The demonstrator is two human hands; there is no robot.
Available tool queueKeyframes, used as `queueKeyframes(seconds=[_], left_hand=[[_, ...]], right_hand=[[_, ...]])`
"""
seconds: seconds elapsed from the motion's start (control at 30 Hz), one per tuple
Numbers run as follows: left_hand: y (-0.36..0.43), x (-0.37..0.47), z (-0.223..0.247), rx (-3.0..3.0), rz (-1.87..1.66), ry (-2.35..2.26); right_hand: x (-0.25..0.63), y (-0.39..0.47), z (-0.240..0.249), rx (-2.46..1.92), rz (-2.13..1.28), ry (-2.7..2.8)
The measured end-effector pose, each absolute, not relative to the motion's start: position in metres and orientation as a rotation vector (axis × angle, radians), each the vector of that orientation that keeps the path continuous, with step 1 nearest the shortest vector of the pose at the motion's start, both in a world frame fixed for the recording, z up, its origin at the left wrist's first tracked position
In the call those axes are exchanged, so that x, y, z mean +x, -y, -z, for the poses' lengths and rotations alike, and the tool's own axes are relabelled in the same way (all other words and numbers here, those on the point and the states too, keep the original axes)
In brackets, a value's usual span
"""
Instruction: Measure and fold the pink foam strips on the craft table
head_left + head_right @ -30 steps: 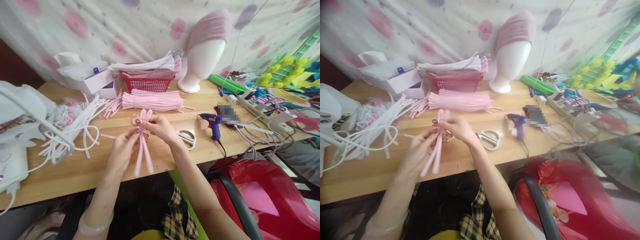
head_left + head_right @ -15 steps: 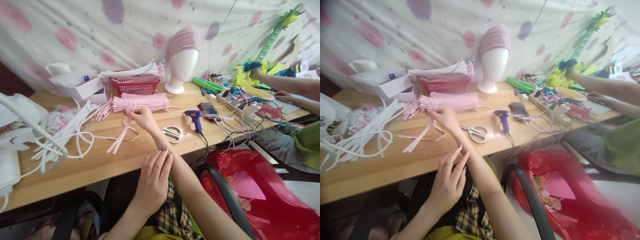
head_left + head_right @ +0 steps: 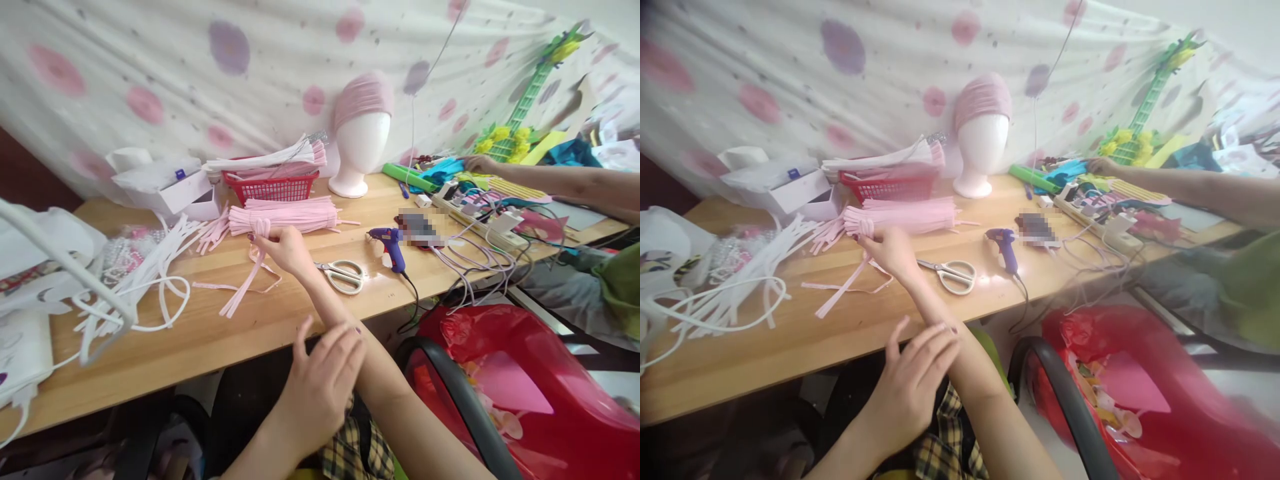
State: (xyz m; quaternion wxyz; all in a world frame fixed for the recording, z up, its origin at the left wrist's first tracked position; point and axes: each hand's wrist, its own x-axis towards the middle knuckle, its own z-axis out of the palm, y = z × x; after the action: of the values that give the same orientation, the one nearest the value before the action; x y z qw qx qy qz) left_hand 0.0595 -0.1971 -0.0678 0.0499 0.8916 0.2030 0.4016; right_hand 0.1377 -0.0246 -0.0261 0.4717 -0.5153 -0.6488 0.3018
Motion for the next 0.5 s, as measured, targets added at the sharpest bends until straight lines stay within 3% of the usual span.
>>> queueKeyframes(seconds=[0.1, 0.27, 0.43, 0.5], left_hand=[[0.197, 0.059, 0.066, 2.64, -1.2, -0.465], [0.19, 0.053, 0.064, 2.764, -1.241, -0.896], [0.19, 0.049, 0.06, 2.598, -1.162, -0.412], [0.188, 0.051, 0.059, 2.614, -1.204, -0.526]], right_hand=[[0.14, 0.024, 0.027, -1.272, -0.736, 1.593], [0.141, 0.021, 0.027, -1.276, -0.705, 1.598], [0.141, 0.022, 0.024, -1.287, -0.702, 1.593], [0.139, 0.024, 0.023, -1.289, -0.717, 1.592]])
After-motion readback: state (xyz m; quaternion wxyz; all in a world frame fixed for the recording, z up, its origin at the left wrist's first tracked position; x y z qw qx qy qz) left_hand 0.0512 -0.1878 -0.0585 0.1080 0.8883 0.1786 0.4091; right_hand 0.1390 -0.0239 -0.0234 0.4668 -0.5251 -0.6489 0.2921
